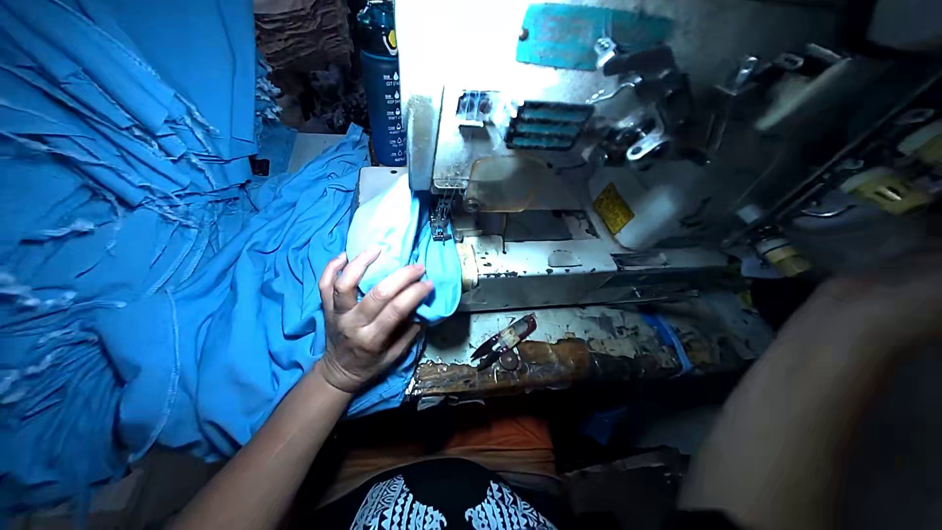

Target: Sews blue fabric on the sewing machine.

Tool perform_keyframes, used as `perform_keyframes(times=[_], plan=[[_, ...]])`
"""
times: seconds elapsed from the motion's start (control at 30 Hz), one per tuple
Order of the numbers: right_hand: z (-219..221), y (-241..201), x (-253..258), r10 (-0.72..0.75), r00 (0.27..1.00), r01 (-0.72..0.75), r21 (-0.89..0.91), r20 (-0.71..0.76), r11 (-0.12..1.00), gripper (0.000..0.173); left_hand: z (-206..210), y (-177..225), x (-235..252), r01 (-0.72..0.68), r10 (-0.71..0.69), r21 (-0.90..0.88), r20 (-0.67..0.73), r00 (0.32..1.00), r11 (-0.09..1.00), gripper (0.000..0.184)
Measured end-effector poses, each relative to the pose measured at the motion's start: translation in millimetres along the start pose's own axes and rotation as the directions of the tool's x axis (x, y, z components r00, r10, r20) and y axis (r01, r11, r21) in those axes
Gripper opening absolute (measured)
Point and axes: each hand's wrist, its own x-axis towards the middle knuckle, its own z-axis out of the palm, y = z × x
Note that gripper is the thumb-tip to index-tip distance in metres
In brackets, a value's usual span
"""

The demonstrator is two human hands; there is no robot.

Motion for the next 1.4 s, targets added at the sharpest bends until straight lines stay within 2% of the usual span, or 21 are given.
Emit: perform_keyframes(times=[0.03,0.07,0.13,0.2,0.23,0.33,0.37,0.43,0.47,0.53,0.57,0.67,0.77,0.8,0.9,1.07,1.17,1.27,1.3,1.33,1.4], plan=[[20,-22,-39,-0.013,0.999,0.013,-0.004,-0.032,1.0,0.021,-6,1,8,0.05,-0.05,0.031,0.015,0.999,0.998,0.027],[35,-34,-79,-0.052,0.998,0.053,-0.016,0.044,0.998,0.024,-15,1,22,0.109,-0.114,0.08,0.058,0.992,0.991,0.031],[56,-38,-148,-0.123,0.924,0.156,-0.063,0.363,0.986,0.025,-35,2,61,0.166,-0.223,0.224,0.257,0.94,0.96,0.038],[77,-29,-190,-0.112,0.789,0.221,-0.109,0.604,0.969,0.019,-41,2,95,0.089,-0.251,0.35,0.454,0.855,0.933,0.033],[85,-25,-201,-0.068,0.691,0.272,-0.172,0.72,0.947,0.026,-38,2,106,0.035,-0.24,0.375,0.514,0.824,0.926,0.026],[98,-25,-203,0.064,0.501,0.332,-0.26,0.863,0.907,0.042,-11,-16,132,-0.01,-0.281,0.445,0.584,0.761,0.896,0.009],[101,-27,-196,0.105,0.454,0.301,-0.263,0.885,0.916,0.043,1,-36,136,0.013,-0.293,0.447,0.565,0.771,0.895,0.008],[102,-32,-188,0.195,0.382,0.221,-0.294,0.904,0.93,0.049,35,-106,123,0.003,-0.162,0.41,0.354,0.921,0.912,0.009],[102,-33,-187,0.214,0.368,0.209,-0.305,0.905,0.929,0.051,40,-130,119,0.039,-0.16,0.418,0.258,0.953,0.908,0.012],[103,-25,-196,0.097,0.458,0.31,-0.261,0.884,0.914,0.042,8,-121,130,0.219,-0.351,0.451,0.232,0.907,0.865,0.024],[103,-18,-205,0.015,0.53,0.367,-0.245,0.848,0.897,0.035,-10,-108,127,0.243,-0.335,0.425,0.155,0.929,0.872,0.027],[100,-11,-223,-0.118,0.693,0.366,-0.205,0.712,0.908,0.03,-51,-70,77,0.134,-0.099,0.377,-0.111,0.989,0.917,0.02],[101,-19,-212,-0.148,0.821,0.226,-0.076,0.551,0.971,0.034,-64,-59,42,0.071,-0.007,0.35,-0.183,0.983,0.934,0.018],[101,-29,-201,-0.175,0.823,0.222,-0.022,0.541,0.975,0.038,-64,-60,38,0.07,-0.002,0.335,-0.198,0.98,0.94,0.017],[112,-76,-166,-0.281,0.709,0.38,-0.015,0.647,0.925,0.059,-61,-63,32,0.082,-0.015,0.299,-0.219,0.976,0.951,0.017],[204,-127,-144,-0.361,0.554,0.649,-0.117,0.75,0.752,0.03,-62,-63,26,0.083,-0.025,0.224,-0.251,0.968,0.971,0.016],[245,-111,-147,-0.334,0.479,0.602,-0.027,0.812,0.798,0.022,-84,-42,38,0.029,0.004,0.122,-0.261,0.965,0.992,0.018],[212,-112,-162,-0.358,0.531,0.504,0.054,0.768,0.862,0.024,-111,-47,72,-0.013,0.044,0.121,-0.261,0.964,0.993,0.019],[195,-108,-168,-0.33,0.552,0.486,0.027,0.766,0.874,0.025,-103,-65,79,0.012,0.029,0.208,-0.194,0.981,0.978,0.013],[181,-103,-172,-0.291,0.556,0.483,-0.018,0.779,0.875,0.027,-92,-84,86,0.06,-0.035,0.262,-0.098,0.995,0.963,0.02],[161,-86,-177,-0.233,0.53,0.518,-0.094,0.815,0.85,0.035,-90,-108,100,0.22,-0.268,0.236,0.192,0.944,0.946,0.047]])
